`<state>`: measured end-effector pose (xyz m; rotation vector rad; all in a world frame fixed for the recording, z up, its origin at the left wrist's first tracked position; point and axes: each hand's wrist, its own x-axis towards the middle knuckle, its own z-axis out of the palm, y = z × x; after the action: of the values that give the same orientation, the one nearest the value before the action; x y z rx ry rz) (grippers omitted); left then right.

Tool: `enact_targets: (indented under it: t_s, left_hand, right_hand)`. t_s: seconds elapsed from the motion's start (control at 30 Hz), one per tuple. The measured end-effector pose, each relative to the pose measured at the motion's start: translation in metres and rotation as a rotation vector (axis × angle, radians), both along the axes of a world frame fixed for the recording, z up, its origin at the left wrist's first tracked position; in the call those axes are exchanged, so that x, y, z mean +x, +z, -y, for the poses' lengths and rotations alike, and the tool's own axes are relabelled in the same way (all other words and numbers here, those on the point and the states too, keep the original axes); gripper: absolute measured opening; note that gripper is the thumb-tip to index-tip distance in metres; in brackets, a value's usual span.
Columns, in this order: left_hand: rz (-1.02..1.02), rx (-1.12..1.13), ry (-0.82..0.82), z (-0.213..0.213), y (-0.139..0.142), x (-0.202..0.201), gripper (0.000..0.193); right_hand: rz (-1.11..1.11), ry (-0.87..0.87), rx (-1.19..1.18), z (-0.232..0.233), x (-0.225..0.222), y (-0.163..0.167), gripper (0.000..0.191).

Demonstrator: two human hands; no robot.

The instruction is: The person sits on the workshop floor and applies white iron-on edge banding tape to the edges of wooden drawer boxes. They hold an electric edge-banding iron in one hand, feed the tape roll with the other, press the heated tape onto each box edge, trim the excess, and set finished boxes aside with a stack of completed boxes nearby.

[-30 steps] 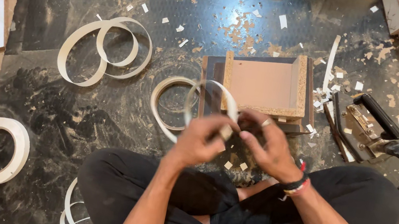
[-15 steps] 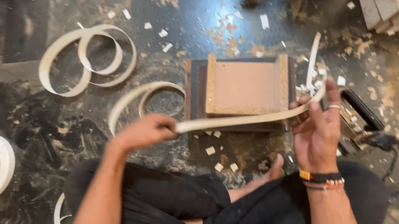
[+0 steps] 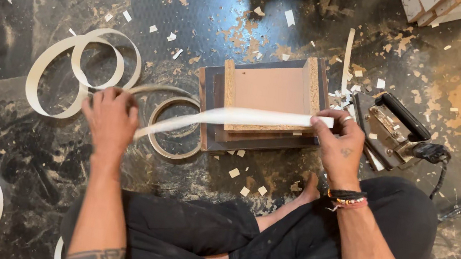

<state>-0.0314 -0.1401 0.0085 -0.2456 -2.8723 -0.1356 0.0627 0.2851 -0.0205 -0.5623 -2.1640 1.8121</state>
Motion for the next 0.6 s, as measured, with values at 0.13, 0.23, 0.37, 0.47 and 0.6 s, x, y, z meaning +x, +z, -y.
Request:
enact_targets:
  t_s: [0.13, 0.23, 0.37, 0.47, 0.6]
  left_hand:
    - [-0.211, 0.221, -0.398, -0.073, 0.011, 0.014, 0.031]
    - [-0.138, 0.249, -0.635, -0.149, 0.014, 0.043, 0.042]
    - [-0.091, 0.208, -0.695, -0.199, 0.019, 0.055, 0.035]
    - [-0.036, 0.32, -0.728, -0.197, 0.023, 0.048, 0.032]
    - [0.014, 0.312, -0.722, -0.186, 0.029, 0.035, 0.024]
  right_hand:
    - [-0.003, 0.043, 0.077, 0.005, 0.002, 0.005, 0.024]
    - [0.005, 0.025, 0.126, 0.009, 0.002, 0.004, 0.027]
    - [-0.03, 0.008, 0.085, 0.01, 0.001, -0.002, 0.034]
    - [-0.035, 0.001, 0.045, 0.009, 0.001, -0.006, 0.037]
    - [0.038, -0.01, 0.059, 0.016, 0.003, -0.006, 0.037]
